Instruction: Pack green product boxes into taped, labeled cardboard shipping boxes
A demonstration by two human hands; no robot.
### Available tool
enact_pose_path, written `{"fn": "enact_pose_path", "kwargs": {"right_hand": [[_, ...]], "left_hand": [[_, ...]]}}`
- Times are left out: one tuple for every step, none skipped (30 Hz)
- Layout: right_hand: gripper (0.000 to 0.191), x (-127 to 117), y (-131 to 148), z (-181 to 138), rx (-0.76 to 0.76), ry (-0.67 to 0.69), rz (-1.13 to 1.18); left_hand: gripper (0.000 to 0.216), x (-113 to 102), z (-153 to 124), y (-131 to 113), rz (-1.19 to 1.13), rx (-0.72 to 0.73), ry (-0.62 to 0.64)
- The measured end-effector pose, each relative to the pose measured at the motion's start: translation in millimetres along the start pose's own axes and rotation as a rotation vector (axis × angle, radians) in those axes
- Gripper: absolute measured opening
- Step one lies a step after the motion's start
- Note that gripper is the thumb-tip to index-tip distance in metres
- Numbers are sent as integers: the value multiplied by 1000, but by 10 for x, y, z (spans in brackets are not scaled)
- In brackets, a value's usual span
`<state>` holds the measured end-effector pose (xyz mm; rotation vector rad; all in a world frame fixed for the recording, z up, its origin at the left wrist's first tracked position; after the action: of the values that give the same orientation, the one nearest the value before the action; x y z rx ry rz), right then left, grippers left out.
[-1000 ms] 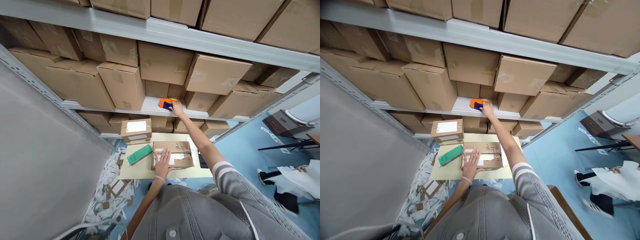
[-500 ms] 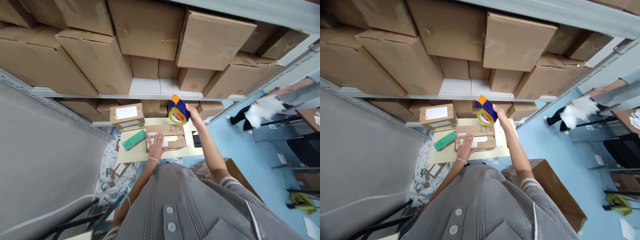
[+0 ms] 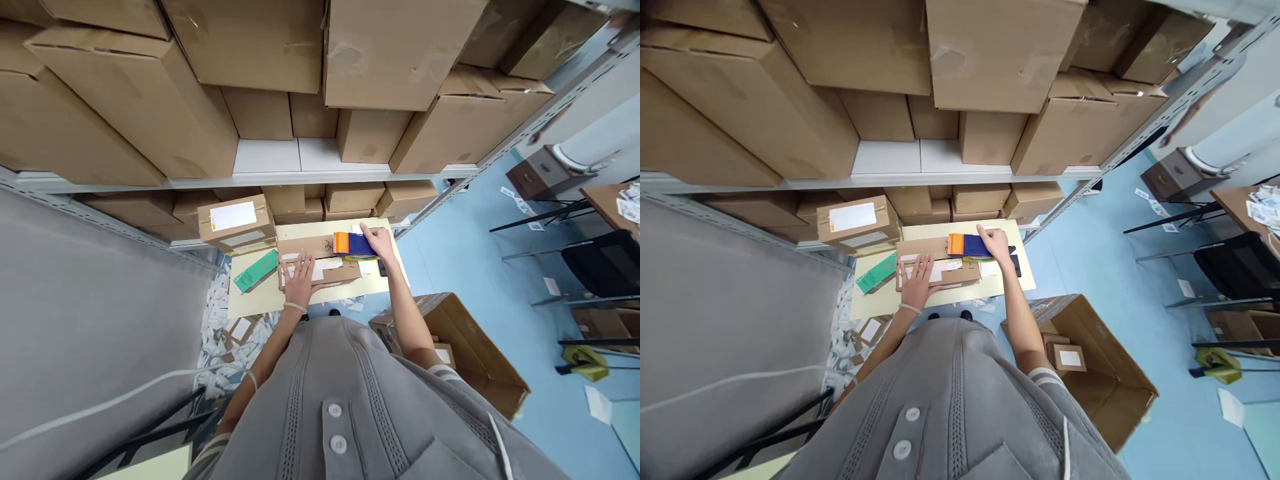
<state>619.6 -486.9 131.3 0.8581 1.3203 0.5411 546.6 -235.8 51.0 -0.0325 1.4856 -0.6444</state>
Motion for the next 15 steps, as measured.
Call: {"fn": "enact_pose_path", "kwargs": {"right_hand": [[64, 9, 13, 15, -17, 3, -32], [63, 21, 22, 28, -31, 6, -52], [63, 34, 27, 39, -43, 9, -65], [63, 45, 30, 48, -51, 10, -75], [62, 55, 34, 54, -57, 12, -84], [62, 62, 38, 59, -58, 14, -96], [62, 68, 43, 62, -58, 16, -110], [62, 73, 49, 63, -58, 18, -123], [62, 77, 57, 64, -60, 20, -136], [62, 79, 64, 64, -63, 20, -148], [62, 82, 71, 63, -68, 18, -159], [62, 84, 76, 62, -74, 14, -170], [62, 88, 80, 61, -80, 11, -184], [62, 95, 83, 58, -87, 9, -199], [63, 103, 85, 55, -94, 8, -215]], "left_hand": [[76, -1, 1, -2, -4, 1, 0], [75, -5, 1, -3, -7, 2, 1], [75, -14, 3, -3, -13, 4, 2], [74, -29, 6, -1, -22, 5, 3], [73, -52, 13, 4, -37, 2, 3], [72, -82, 25, 12, -63, -4, 3], [69, -118, 45, 18, -104, -12, 1], [66, -158, 74, 21, -164, -22, -6], [64, -201, 113, 21, -242, -35, -18], [62, -241, 161, 17, -335, -53, -36], [61, -275, 219, 12, -440, -78, -58], [60, -291, 282, 4, -552, -111, -74], [60, -285, 349, -9, -669, -151, -79], [60, -256, 416, -32, -789, -190, -65], [59, -212, 478, -67, -908, -222, -35]]}}
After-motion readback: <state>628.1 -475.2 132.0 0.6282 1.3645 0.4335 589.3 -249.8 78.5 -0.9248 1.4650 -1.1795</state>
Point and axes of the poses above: each hand's wrist, its own z-axis towards the middle knuckle, its own x-axis out of the palm, y = z × x, the point moved 7 cm from there along z, towards the middle knuckle, and after that the axes turned 1 degree about x, right-handed, at the moved point
